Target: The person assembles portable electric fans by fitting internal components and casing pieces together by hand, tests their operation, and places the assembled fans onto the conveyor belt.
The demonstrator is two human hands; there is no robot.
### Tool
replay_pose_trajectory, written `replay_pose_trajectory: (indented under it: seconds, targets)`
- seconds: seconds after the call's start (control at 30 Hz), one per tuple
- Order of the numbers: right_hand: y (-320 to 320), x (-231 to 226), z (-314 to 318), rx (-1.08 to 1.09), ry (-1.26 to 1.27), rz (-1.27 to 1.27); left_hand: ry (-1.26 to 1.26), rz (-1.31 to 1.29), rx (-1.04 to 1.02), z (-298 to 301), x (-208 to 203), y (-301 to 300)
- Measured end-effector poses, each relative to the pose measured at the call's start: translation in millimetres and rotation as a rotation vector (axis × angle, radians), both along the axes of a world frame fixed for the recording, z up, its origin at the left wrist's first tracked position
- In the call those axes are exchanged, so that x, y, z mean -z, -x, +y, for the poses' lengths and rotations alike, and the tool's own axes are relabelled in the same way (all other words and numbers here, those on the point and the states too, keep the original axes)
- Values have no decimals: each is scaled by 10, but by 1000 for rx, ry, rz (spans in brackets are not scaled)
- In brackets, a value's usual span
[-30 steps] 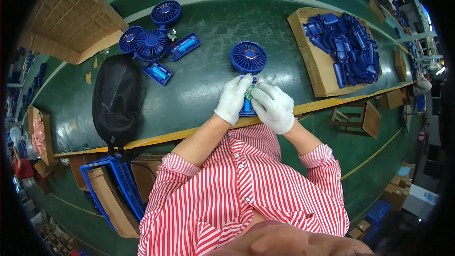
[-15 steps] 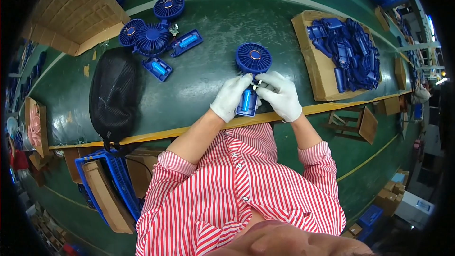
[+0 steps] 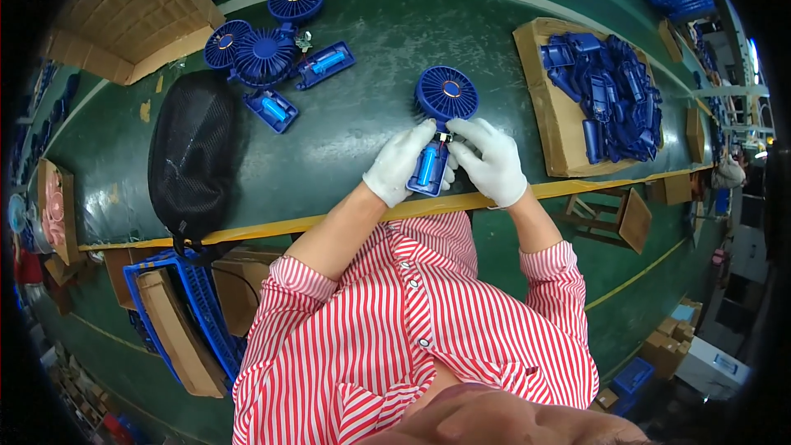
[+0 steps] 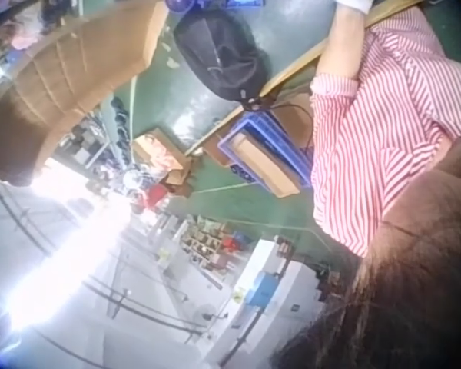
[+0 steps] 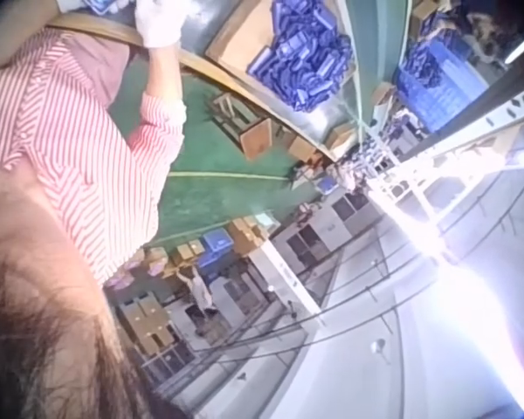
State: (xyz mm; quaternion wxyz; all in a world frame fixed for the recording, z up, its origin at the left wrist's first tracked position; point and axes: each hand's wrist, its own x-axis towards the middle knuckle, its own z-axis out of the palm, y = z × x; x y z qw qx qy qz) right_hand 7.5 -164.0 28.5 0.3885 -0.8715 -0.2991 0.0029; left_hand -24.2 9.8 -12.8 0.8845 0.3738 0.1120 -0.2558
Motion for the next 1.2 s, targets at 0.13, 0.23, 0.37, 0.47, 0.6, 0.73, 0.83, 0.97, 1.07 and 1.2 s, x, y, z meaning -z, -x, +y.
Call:
replay_pose_trajectory:
  seconds: [0.13, 0.23, 0.37, 0.47, 0.6, 0.73, 0.83, 0.97, 1.07, 1.2]
  targets:
    - [20, 7, 30, 7, 9, -84, -7, 9, 0, 9, -16, 1]
    - [38, -6, 36, -8, 40, -164, -4, 30, -22, -7, -24, -1]
    - [34, -35, 62, -10, 78, -203, -11, 11, -31, -14, -30, 1]
    - [23, -50, 80, -17, 90, -224, -27, -1, -20, -7, -33, 3]
    - [32, -59, 81, -30, 132, -279, -46, -13, 5, 3, -49, 4]
    - [39, -74, 71, -33, 158, -279, -36, -3, -8, -8, -45, 8]
    - [31, -64, 63, -39, 166, -281, -31, -12, -26, -5, -76, 10]
    - [26, -96, 64, -63, 176, -267, -38, -4, -22, -2, -55, 9]
    - [10, -78, 37, -81, 193, -241, -20, 2, -33, -15, -23, 4]
    - [22, -44, 29, -66, 152, -197, 0, 8, -33, -22, -18, 1]
